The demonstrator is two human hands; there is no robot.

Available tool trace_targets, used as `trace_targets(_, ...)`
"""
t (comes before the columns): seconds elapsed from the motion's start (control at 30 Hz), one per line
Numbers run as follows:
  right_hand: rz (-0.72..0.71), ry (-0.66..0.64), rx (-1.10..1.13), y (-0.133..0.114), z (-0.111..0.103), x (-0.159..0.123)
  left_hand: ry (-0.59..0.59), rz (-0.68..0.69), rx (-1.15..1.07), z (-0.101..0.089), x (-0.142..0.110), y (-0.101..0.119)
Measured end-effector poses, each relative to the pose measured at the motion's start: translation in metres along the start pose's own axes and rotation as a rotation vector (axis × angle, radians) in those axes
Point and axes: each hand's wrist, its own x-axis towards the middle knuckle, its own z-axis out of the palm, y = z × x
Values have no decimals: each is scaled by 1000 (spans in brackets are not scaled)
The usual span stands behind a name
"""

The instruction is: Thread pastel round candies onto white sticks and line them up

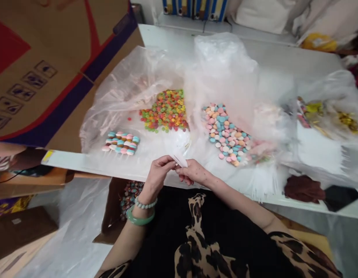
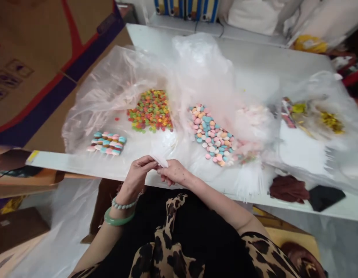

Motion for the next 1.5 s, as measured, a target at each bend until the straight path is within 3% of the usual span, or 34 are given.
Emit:
trace_targets(0.2,-32,116,-49,12,-23,-28,-17,28,41,31,10,-10)
trace_targets(0.37,-47,69,214,17,-51,-59,-22,34,14,69,14,-4)
trace_targets(0.43,-99,190,279,21,-64,-69,12,55,-1,84,15,1)
trace_targets(0.53,-203,518,302,30,-77,-80,40,97,8,105,18,6)
trace_targets(0.57,-236,551,302,33,-79,-83,33,109,18,113,20,5)
trace_targets(0.63,-285,489,307,41,-81,-90,-3,129,51,127,23,2)
trace_targets(0.7,-293,479,340,49,-84,-97,-63,151,133,144,27,-5)
trace_targets(0.8,-284,778,466,62,-98,-110,-220,336,438,170,35,-22)
trace_targets(0.9,-371,1076,579,72,-122,-124,-573,686,874,195,44,-44)
trace_targets(0.97,-408,1146,599,75,-134,-132,-786,848,1081,205,49,-58)
trace_targets(1.07,-394,1108,600,77,-139,-136,-874,928,1249,198,55,-72)
trace_targets(1.17,-366,1040,603,80,-133,-131,-817,877,1298,165,56,-75)
trace_targets(1.23,-348,980,613,82,-126,-125,-719,799,1234,136,54,-73)
trace_targets(1.33,-302,835,583,81,-116,-114,-520,678,954,99,48,-68)
trace_targets(1.5,-154,622,405,75,-101,-97,-123,391,378,73,49,-69)
